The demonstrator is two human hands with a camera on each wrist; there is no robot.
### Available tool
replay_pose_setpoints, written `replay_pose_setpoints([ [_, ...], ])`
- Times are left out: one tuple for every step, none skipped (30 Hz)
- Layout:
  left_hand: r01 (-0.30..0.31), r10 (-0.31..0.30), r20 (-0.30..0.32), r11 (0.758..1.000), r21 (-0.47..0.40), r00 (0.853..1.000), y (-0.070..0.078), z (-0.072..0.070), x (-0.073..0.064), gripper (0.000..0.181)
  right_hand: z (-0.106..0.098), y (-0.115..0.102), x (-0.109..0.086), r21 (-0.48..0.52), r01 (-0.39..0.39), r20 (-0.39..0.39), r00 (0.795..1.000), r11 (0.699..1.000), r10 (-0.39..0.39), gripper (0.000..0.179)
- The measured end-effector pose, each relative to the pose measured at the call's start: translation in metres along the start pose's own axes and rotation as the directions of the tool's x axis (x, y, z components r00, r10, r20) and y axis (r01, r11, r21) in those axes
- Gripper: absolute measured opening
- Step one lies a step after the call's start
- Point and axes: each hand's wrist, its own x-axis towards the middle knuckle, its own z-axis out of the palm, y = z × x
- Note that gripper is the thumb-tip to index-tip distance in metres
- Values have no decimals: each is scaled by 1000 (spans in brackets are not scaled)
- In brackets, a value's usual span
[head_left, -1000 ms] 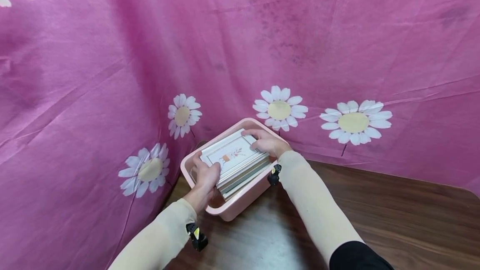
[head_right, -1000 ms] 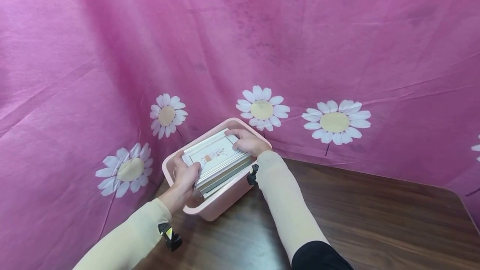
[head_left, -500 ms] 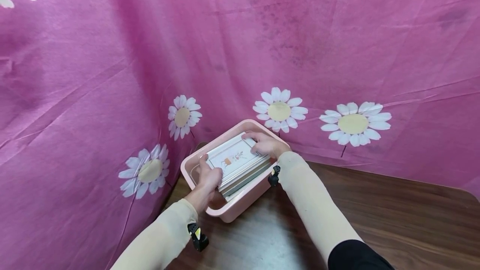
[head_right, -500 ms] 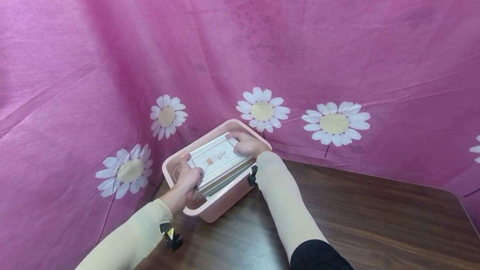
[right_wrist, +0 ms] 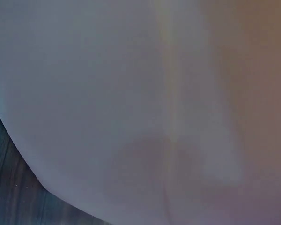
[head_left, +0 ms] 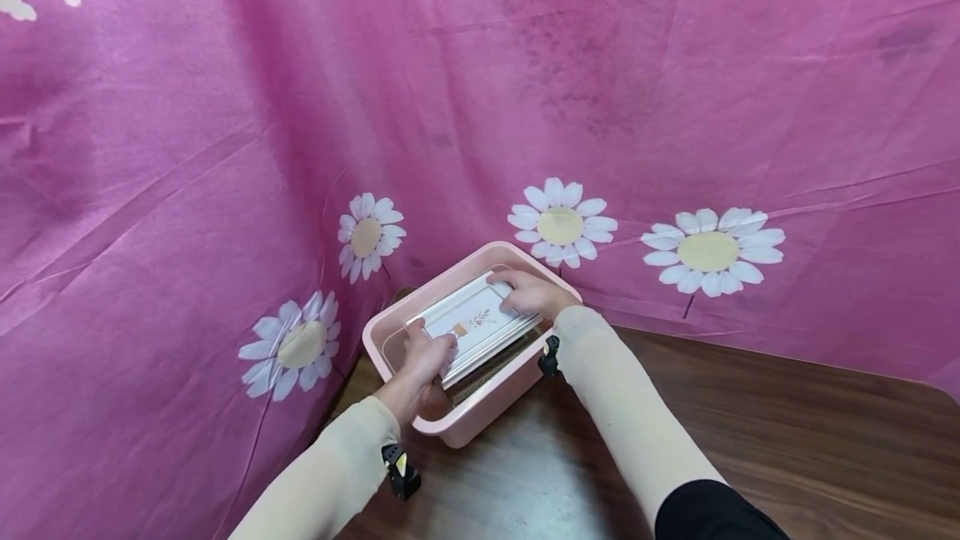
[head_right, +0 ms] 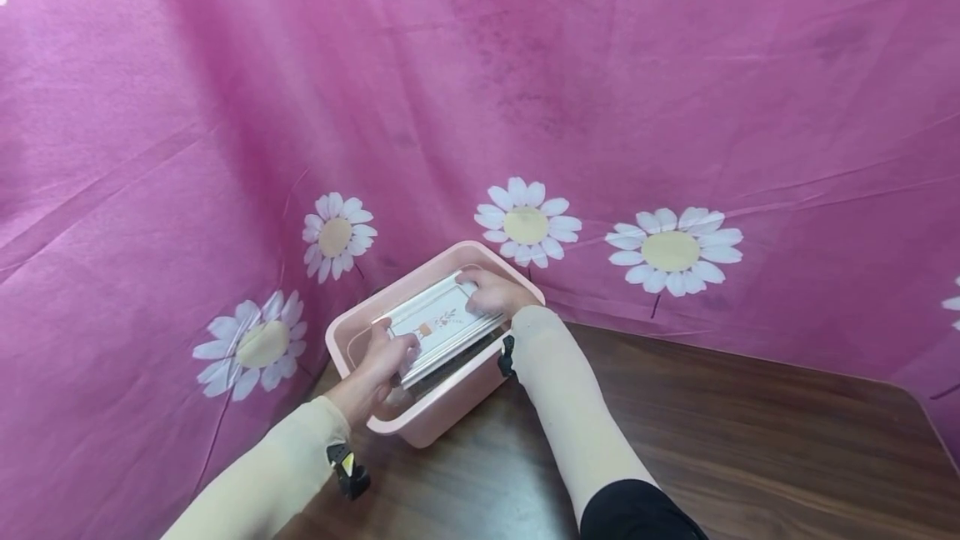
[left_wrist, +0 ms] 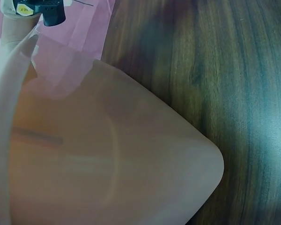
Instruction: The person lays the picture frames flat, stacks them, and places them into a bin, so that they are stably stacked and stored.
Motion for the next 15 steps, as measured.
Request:
replay_pose_setpoints([
  [2,-2,-2,999,36,1000,0,0,1,97,0,-1,-1,-6,-5,2,1000,1000,5,68],
  [3,-2,-3,998,69,1000,1,1,1,95,0,-1,0,-10,3,2,1000,1000,-3,68],
  [1,0,-6,995,98,1000,1,1,1,94,-1,-1,0,-10,7,3,1000,1000,-7,67],
  [0,1,-9,992,124,1000,1,2,1,93,-1,-1,0,-4,2,7,1000,1000,-2,67],
  [-3,5,-9,991,137,1000,1,3,2,91,-1,-1,0,4,-9,10,1000,1000,9,68],
  [-8,10,-10,990,143,1000,0,3,2,90,-1,-2,0,17,-20,15,1000,1000,20,68],
  [-13,14,-11,989,145,1000,0,4,2,89,-1,-2,0,23,-26,20,999,999,25,68],
  [-20,22,-12,990,140,1000,0,4,2,88,-1,-2,0,31,-34,23,999,999,33,69],
  [-25,28,-16,991,134,999,0,5,2,88,-1,-3,0,44,-52,27,998,998,51,69],
  [-30,32,-17,991,129,999,0,5,2,87,-1,-3,0,51,-61,29,998,997,60,68],
  [-35,38,-19,991,130,999,0,5,2,88,0,-3,0,55,-57,25,998,997,55,68],
  [-41,44,-17,991,128,999,1,4,2,89,0,-3,1,67,-47,18,999,997,46,66],
  [-49,52,-17,991,127,999,2,2,2,89,0,-4,1,73,-34,5,999,997,34,64],
  [-56,58,-12,991,121,998,4,0,3,89,0,-5,2,80,-20,-12,1000,997,21,62],
  [-63,64,-3,991,116,998,5,-2,3,90,0,-6,2,81,0,-31,1000,997,3,59],
])
